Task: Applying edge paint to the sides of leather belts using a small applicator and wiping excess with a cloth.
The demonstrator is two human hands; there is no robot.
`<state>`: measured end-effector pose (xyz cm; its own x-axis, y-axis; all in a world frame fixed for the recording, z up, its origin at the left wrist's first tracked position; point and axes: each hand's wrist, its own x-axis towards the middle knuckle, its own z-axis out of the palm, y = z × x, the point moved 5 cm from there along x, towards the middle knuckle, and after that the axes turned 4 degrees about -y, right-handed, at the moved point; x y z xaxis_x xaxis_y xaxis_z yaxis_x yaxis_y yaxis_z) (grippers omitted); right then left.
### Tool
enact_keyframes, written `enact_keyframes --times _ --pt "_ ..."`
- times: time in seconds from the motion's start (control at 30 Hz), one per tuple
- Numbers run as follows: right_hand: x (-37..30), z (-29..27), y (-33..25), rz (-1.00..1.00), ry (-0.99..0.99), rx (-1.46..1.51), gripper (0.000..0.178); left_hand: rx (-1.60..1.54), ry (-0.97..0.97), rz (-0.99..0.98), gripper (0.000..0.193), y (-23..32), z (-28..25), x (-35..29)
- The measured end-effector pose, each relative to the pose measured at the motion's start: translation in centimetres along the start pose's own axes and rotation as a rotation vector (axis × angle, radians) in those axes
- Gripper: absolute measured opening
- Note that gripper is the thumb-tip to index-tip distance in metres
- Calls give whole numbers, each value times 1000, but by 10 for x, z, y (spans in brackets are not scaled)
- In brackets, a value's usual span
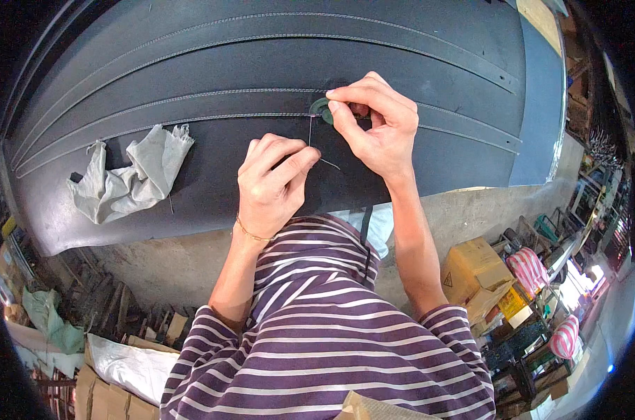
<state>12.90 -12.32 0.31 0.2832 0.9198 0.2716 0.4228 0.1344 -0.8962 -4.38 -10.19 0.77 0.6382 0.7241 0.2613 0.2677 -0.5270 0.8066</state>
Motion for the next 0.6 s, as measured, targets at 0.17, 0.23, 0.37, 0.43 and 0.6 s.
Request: enact_keyframes --times 0.17,0.23,0.37,0.43,0.6 --pt "-1 0 0 -1 -14 -7 16 -52 20 -5 15 -2 -1 0" --pt "-1 2 0 -7 -34 -9 18 -54 20 5 15 -2 -1 0" --pt "-1 2 1 3 9 -15 14 -52 27 0 15 -2 -1 -1" --pt "-1 1 1 3 8 -13 15 -62 34 -3 15 -2 0 -1" --pt "0 2 -1 -31 -2 -65 16 -79 21 4 16 -2 -1 -2"
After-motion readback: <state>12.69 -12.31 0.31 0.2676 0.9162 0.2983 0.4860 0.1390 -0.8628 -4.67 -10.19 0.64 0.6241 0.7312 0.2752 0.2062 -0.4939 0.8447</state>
